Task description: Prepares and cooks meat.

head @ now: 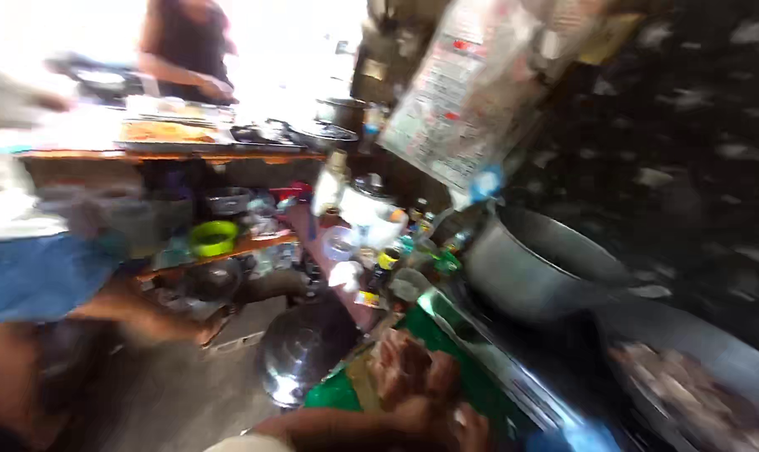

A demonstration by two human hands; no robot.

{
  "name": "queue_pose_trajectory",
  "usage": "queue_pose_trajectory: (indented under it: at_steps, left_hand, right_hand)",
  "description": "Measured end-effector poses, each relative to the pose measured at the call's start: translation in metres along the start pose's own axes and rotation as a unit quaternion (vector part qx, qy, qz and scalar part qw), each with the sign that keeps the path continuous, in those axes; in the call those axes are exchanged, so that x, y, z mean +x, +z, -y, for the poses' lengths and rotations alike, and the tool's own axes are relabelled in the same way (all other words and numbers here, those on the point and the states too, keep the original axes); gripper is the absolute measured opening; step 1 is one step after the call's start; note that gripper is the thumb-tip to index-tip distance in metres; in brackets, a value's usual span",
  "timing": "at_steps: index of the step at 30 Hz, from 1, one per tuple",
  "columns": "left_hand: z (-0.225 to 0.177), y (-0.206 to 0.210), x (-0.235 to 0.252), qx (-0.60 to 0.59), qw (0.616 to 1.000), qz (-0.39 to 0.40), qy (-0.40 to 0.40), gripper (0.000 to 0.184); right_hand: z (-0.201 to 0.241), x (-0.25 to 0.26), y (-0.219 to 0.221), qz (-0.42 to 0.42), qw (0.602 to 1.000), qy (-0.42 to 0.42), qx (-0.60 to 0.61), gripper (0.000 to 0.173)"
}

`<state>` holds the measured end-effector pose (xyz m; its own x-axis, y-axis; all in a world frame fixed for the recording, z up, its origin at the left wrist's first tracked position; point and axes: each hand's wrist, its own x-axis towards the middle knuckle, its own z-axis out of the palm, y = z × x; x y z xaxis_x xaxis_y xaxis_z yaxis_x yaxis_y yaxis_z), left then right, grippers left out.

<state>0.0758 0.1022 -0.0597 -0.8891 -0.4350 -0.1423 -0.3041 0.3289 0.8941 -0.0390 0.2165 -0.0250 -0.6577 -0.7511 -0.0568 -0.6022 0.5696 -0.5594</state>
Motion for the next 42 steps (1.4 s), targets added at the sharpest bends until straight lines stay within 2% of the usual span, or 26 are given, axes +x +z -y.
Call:
queue_pose_trajectory:
  at_steps: [2, 5, 8, 11, 13, 16, 17, 18, 20, 22, 25, 27, 28, 29, 30, 31, 33, 35, 38, 42]
  left_hand:
    - [-0.023, -0.015, -0.004, -0.160, 0.985, 0.016, -0.062, 0.045]
    - [-0.074, -0.023, 0.006, -0.272, 0.958, 0.058, -0.066, 0.027]
    - [-0.147, -0.015, 0.034, -0.296, 0.950, 0.098, 0.006, 0.026]
    - [-0.233, 0.008, 0.082, -0.299, 0.935, 0.141, 0.129, 0.019]
    - [-0.284, 0.029, 0.126, -0.275, 0.935, 0.137, 0.179, 0.029]
    - [-0.357, 0.057, 0.171, -0.246, 0.954, 0.106, 0.136, 0.058]
    - [-0.376, 0.063, 0.176, -0.223, 0.965, 0.077, 0.117, 0.063]
    - [-0.389, 0.062, 0.182, -0.218, 0.966, 0.084, 0.107, 0.069]
    - [-0.400, 0.066, 0.194, -0.222, 0.958, 0.098, 0.153, 0.067]
    - [-0.390, 0.050, 0.186, -0.166, 0.948, 0.137, 0.234, 0.055]
    - [-0.338, -0.001, 0.148, 0.058, 0.927, 0.209, 0.305, 0.030]
    - [-0.299, -0.039, 0.121, 0.279, 0.894, 0.246, 0.249, 0.026]
    - [-0.274, -0.054, 0.115, 0.359, 0.877, 0.257, 0.191, 0.026]
    - [-0.236, -0.065, 0.120, 0.401, 0.865, 0.251, 0.165, 0.024]
    - [-0.185, -0.071, 0.134, 0.412, 0.866, 0.220, 0.178, 0.022]
    - [-0.150, -0.075, 0.142, 0.431, 0.869, 0.211, 0.120, 0.024]
    - [-0.122, -0.082, 0.139, 0.452, 0.866, 0.212, -0.041, 0.037]
    - [-0.120, -0.087, 0.116, 0.407, 0.883, 0.190, -0.137, 0.049]
    - [-0.116, -0.078, 0.099, 0.341, 0.919, 0.138, -0.143, 0.053]
    - [-0.134, -0.074, 0.074, 0.269, 0.946, 0.130, -0.125, 0.043]
  right_hand:
    - [-0.005, -0.001, 0.000, -0.013, 0.990, 0.054, 0.127, 0.037]
    - [-0.016, -0.009, -0.023, -0.101, 0.973, 0.021, 0.209, 0.038]
    - [-0.011, -0.015, -0.086, -0.232, 0.922, -0.016, 0.310, 0.044]
    - [-0.016, -0.002, -0.168, -0.333, 0.868, -0.027, 0.368, 0.046]
    - [-0.030, 0.023, -0.224, -0.365, 0.848, -0.012, 0.384, 0.045]
    - [-0.071, 0.061, -0.287, -0.377, 0.847, 0.065, 0.370, 0.046]
    - [-0.085, 0.065, -0.300, -0.393, 0.845, 0.090, 0.351, 0.051]
    - [-0.094, 0.062, -0.310, -0.412, 0.843, 0.107, 0.328, 0.057]
    - [-0.102, 0.043, -0.317, -0.457, 0.840, 0.084, 0.280, 0.053]
    - [-0.100, 0.016, -0.301, -0.452, 0.844, 0.039, 0.287, 0.042]
    - [-0.084, -0.020, -0.248, -0.358, 0.869, -0.005, 0.341, 0.023]
    - [-0.076, -0.043, -0.208, -0.243, 0.914, -0.026, 0.325, 0.023]
    - [-0.075, -0.053, -0.189, -0.174, 0.940, -0.024, 0.293, 0.028]
    - [-0.075, -0.061, -0.169, -0.108, 0.964, -0.014, 0.244, 0.032]
    - [-0.076, -0.068, -0.150, -0.044, 0.982, 0.004, 0.184, 0.033]
    - [-0.075, -0.075, -0.135, 0.018, 0.992, 0.033, 0.121, 0.033]
    - [-0.074, -0.087, -0.109, 0.098, 0.989, 0.113, -0.002, 0.032]
    - [-0.076, -0.100, -0.090, 0.128, 0.968, 0.198, -0.081, 0.034]
    - [-0.088, -0.113, -0.071, 0.126, 0.949, 0.259, -0.129, 0.036]
    - [-0.086, -0.113, -0.061, 0.108, 0.944, 0.279, -0.137, 0.037]
